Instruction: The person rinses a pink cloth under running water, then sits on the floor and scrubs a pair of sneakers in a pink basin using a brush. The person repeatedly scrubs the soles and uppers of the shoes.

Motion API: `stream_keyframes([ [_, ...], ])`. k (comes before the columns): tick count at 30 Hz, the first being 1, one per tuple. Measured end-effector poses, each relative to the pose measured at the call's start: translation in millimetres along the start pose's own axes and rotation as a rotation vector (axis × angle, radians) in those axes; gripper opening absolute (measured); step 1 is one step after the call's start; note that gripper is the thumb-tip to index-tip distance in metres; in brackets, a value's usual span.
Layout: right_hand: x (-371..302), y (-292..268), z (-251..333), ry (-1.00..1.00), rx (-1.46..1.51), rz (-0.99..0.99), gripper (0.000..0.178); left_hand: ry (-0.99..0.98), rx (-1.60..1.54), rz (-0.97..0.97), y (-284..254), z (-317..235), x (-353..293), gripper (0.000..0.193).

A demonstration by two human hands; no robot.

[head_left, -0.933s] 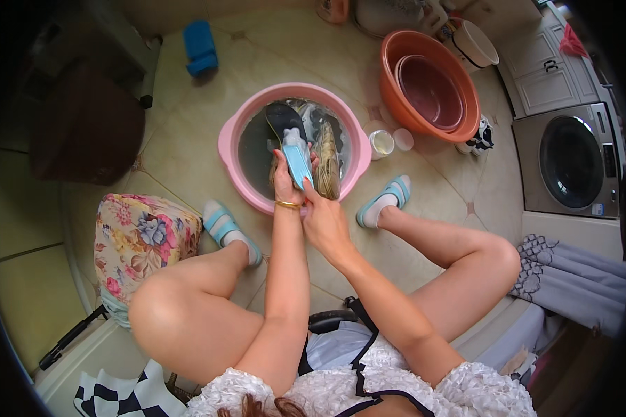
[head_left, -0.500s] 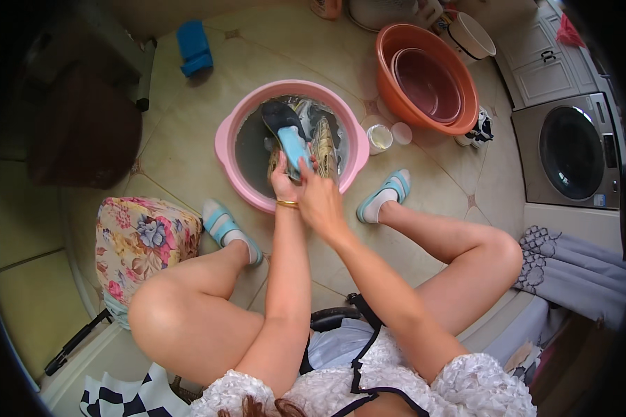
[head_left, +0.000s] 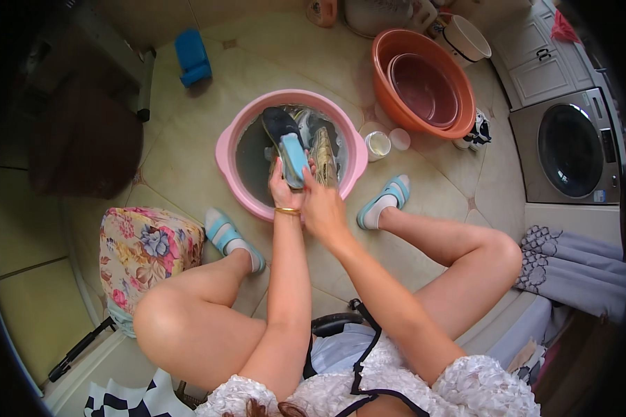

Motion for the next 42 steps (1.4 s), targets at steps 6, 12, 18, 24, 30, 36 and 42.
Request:
stream_keyframes([
  [6, 15.8, 6.7, 4.9, -0.017, -0.031, 0.002, 0.041, -0.144, -0.047, 0.02, -17.8, 7.7, 7.0, 0.064],
  [12, -10.3, -6.0, 9.5, 0.049, -0.052, 0.121, 0.042, -0.066, 0.024, -0.025, -13.1, -5.9, 2.9, 0.06],
  [18, 35.4, 2.2, -18.2, 0.042, -0.113, -0.082, 0.044, 0.041, 0.21, -0.038, 9.4, 9.6, -2.8, 0.057],
  [24, -22.2, -1.9, 7.7, -0.022, -0.114, 0.097, 0.047, 0.023, 0.039, -0.131, -13.7, -8.4, 1.8, 0.059],
  [30, 35.3, 3.0, -16.8, 0.0, -0.092, -0.057, 0.043, 0.02, 0.144, -0.03, 0.2, 9.0, 2.5, 0.059],
  [36, -5.1, 4.1, 0.1, -0.032, -0.079, 0.031, 0.039, -0.098, -0.024, -0.032, -9.9, 9.4, 3.5, 0.059],
  [42, 12.5, -7.1, -22.1, -0.004, -0.048, -0.016, 0.04, -0.01, 0.152, -0.031, 6.0, 11.0, 2.1, 0.059],
])
Point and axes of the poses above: each hand's wrist, its own x-axis towards the middle knuckle, its own y-axis out of the palm, z = x × y, the point moved 5 cm from there along x, towards the middle knuckle, and after that the axes turned 9 degrees about -y, right-handed, at the moved point
